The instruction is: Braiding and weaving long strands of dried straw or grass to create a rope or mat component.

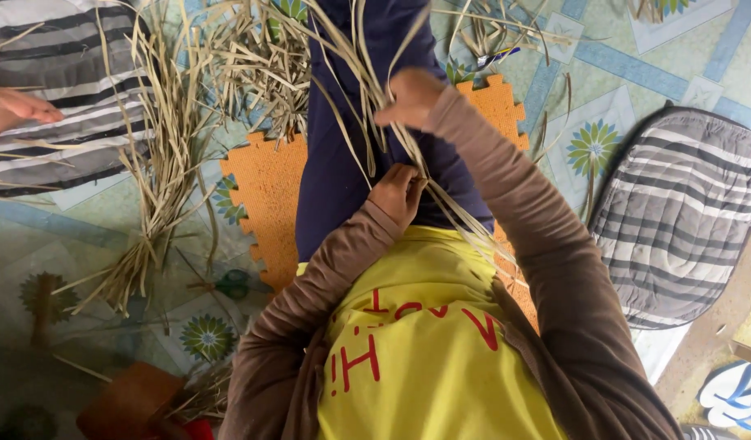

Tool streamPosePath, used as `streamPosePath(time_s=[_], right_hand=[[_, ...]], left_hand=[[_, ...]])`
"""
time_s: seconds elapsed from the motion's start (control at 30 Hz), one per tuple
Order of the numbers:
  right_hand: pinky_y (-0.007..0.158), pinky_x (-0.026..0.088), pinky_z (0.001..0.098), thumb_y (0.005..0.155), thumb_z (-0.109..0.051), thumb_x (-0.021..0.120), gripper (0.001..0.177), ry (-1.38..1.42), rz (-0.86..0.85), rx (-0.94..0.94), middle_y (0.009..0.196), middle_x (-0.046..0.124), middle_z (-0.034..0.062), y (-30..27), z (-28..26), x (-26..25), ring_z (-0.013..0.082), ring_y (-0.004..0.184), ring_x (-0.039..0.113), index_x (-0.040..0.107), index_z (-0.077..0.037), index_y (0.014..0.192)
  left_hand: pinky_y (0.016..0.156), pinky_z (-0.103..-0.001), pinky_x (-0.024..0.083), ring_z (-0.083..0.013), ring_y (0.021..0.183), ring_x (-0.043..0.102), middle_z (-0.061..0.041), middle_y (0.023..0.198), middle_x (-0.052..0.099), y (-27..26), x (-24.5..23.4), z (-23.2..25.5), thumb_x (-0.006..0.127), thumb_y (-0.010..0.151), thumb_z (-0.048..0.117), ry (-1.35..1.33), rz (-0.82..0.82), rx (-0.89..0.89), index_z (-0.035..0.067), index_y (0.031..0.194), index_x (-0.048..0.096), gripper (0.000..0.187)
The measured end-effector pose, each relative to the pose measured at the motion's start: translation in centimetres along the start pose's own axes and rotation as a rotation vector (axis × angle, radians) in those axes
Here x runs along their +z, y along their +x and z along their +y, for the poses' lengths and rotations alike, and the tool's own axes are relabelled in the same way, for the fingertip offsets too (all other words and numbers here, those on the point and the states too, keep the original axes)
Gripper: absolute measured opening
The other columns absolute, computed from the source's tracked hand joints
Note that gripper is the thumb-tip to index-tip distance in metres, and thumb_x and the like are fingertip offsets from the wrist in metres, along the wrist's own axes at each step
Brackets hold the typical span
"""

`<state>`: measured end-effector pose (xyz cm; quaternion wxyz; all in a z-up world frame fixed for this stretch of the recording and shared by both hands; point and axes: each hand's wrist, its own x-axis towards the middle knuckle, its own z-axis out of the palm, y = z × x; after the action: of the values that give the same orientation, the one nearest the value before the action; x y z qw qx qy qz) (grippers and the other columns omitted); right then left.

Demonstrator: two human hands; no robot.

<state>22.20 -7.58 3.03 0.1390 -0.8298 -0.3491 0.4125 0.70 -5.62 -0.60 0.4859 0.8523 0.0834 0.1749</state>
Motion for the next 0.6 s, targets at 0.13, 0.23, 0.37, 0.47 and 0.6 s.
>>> streamPosePath(time_s=[0.13, 0.23, 0.37, 0.47, 0.6], right_hand=[[0.034, 0.051, 0.0197, 0.095, -0.002, 0.08, 0.024, 0.601, 0.111, -0.258, 0.065, 0.068, 0.0112, -0.1, -3.5, -5.1, 0.0141, 0.038, 0.06, 0.062, 0.002, 0.08], [0.052, 0.068, 0.0209, 0.093, -0.001, 0.078, 0.019, 0.683, 0.228, -0.262, 0.075, 0.072, 0.0123, 3.2, -3.2, -5.2, 0.0142, 0.052, 0.071, 0.064, 0.008, 0.101], [0.06, 0.066, 0.0234, 0.092, -0.001, 0.079, 0.063, 0.598, 0.494, -0.372, 0.117, 0.06, 0.0198, 3.6, -0.4, -2.6, 0.0171, 0.073, 0.072, 0.048, -0.003, 0.146], [0.048, 0.049, 0.0267, 0.096, 0.008, 0.075, 0.036, 0.479, 0.6, -0.58, 0.088, 0.064, 0.0118, -3.2, -2.0, -3.3, 0.0166, 0.059, 0.06, 0.057, 0.004, 0.127], [0.07, 0.047, 0.0288, 0.091, 0.007, 0.08, 0.029, 0.316, 0.756, -0.556, 0.098, 0.061, 0.0111, -8.7, 0.2, 1.0, 0.0185, 0.078, 0.056, 0.07, 0.004, 0.118]], left_hand=[[0.061, -0.038, 0.052, -0.0286, 0.066, 0.062, -0.01, 0.093, 0.065, -0.4, -0.3, 0.0, 0.07, 0.091, 0.008, 0.043, 0.007, -0.017, 0.006, 0.099, 0.063, 0.011], [0.06, -0.037, 0.053, -0.0285, 0.066, 0.063, -0.01, 0.091, 0.065, -0.1, -0.1, -1.2, 0.072, 0.091, 0.009, 0.067, 0.044, -0.046, 0.006, 0.097, 0.062, 0.012], [0.059, -0.038, 0.055, -0.0298, 0.064, 0.065, -0.012, 0.087, 0.069, -0.3, 0.2, -2.3, 0.077, 0.085, 0.008, 0.077, 0.073, -0.09, 0.005, 0.095, 0.066, 0.015], [0.066, -0.041, 0.054, -0.0348, 0.071, 0.064, -0.015, 0.088, 0.067, 0.6, -0.4, -1.9, 0.072, 0.087, 0.005, 0.01, 0.067, -0.079, 0.003, 0.094, 0.062, 0.012], [0.068, -0.04, 0.053, -0.0321, 0.072, 0.063, -0.012, 0.088, 0.066, 0.5, -0.1, -2.8, 0.072, 0.086, 0.003, 0.017, 0.066, -0.01, 0.006, 0.096, 0.058, 0.017]])
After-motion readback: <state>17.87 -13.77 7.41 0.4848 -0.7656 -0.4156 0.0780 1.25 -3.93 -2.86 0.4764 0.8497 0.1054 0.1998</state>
